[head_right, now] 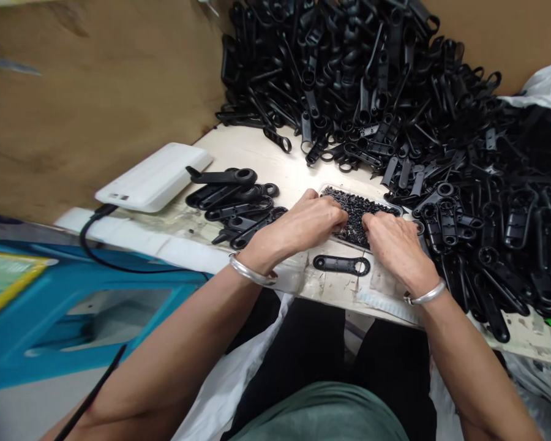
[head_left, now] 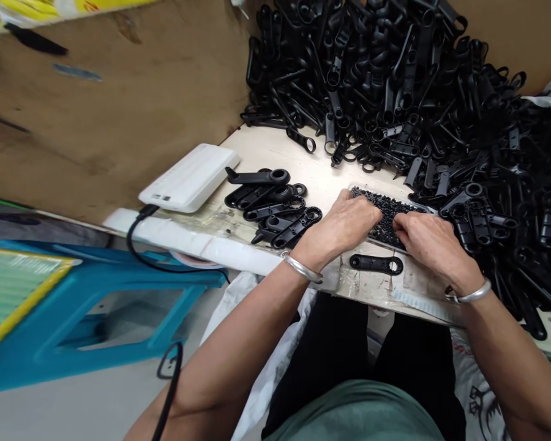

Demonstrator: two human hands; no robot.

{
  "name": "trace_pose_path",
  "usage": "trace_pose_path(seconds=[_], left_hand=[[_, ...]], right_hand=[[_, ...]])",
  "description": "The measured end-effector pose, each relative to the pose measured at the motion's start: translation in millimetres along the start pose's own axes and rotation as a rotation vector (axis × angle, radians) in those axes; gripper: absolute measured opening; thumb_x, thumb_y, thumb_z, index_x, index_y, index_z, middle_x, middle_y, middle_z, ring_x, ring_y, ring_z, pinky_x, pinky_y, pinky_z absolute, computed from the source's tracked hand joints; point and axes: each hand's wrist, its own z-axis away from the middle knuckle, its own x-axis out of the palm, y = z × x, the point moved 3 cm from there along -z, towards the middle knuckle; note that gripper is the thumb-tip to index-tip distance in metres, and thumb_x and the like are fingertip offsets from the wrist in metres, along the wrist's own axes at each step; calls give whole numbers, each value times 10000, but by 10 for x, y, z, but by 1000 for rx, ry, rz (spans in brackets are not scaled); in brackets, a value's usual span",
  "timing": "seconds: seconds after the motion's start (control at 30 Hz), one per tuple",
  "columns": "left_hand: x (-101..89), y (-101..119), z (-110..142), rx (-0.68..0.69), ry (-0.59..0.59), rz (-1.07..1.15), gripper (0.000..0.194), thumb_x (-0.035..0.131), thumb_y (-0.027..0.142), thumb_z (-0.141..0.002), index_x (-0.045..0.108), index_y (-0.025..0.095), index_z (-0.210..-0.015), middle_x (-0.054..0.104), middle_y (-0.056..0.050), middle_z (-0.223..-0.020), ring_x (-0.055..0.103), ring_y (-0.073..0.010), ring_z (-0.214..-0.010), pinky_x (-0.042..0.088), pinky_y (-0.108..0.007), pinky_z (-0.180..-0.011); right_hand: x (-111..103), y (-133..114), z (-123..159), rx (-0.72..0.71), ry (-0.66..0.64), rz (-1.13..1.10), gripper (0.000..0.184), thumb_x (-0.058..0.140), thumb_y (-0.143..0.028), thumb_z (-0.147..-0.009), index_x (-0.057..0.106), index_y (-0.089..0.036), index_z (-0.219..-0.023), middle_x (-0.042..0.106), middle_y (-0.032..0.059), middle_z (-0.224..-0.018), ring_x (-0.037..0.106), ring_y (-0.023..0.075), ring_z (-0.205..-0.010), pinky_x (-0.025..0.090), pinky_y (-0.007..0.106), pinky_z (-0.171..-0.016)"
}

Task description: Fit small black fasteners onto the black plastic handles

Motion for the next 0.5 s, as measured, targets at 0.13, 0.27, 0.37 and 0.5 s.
trace_pose_path(seconds=[0.13,0.27,0.37,0.5], left_hand=[[-73,-103,16,-115,58,-6,256,438,13,-818,652,147,-777,696,-101,-844,614,-232,-865,341,-382,-821],[-147,-197,0,-191,67,3,229,469,47,-836,669,153,-802,707,-101,-851,617,-238,-891,343,-382,-835],[-157,-220,-55,-197,33,-10,226,490,38,-822,683,155,-831,710,-99,-856,625,-239,-886,357,-380,-833],[-99,-178,-165,-135,44,-35,230,493,25,-823,682,150,-865,706,-94,-848,632,-238,-895,374,-378,-849]], right_hand=[[31,56,13,24,56,-64,179,422,-190,-902,597,-216,-874,668,52,-844,595,198,-739,262,291,-557],[23,141,45,67,206,-276,151,461,-165,-846,603,-199,-806,656,28,-733,577,168,-660,334,274,-602],[13,208,104,103,321,-470,108,515,-147,-768,600,-201,-730,621,-14,-619,554,137,-575,360,250,-590],[33,248,205,103,378,-584,90,538,-140,-728,596,-203,-699,589,-45,-574,513,103,-510,368,229,-566]])
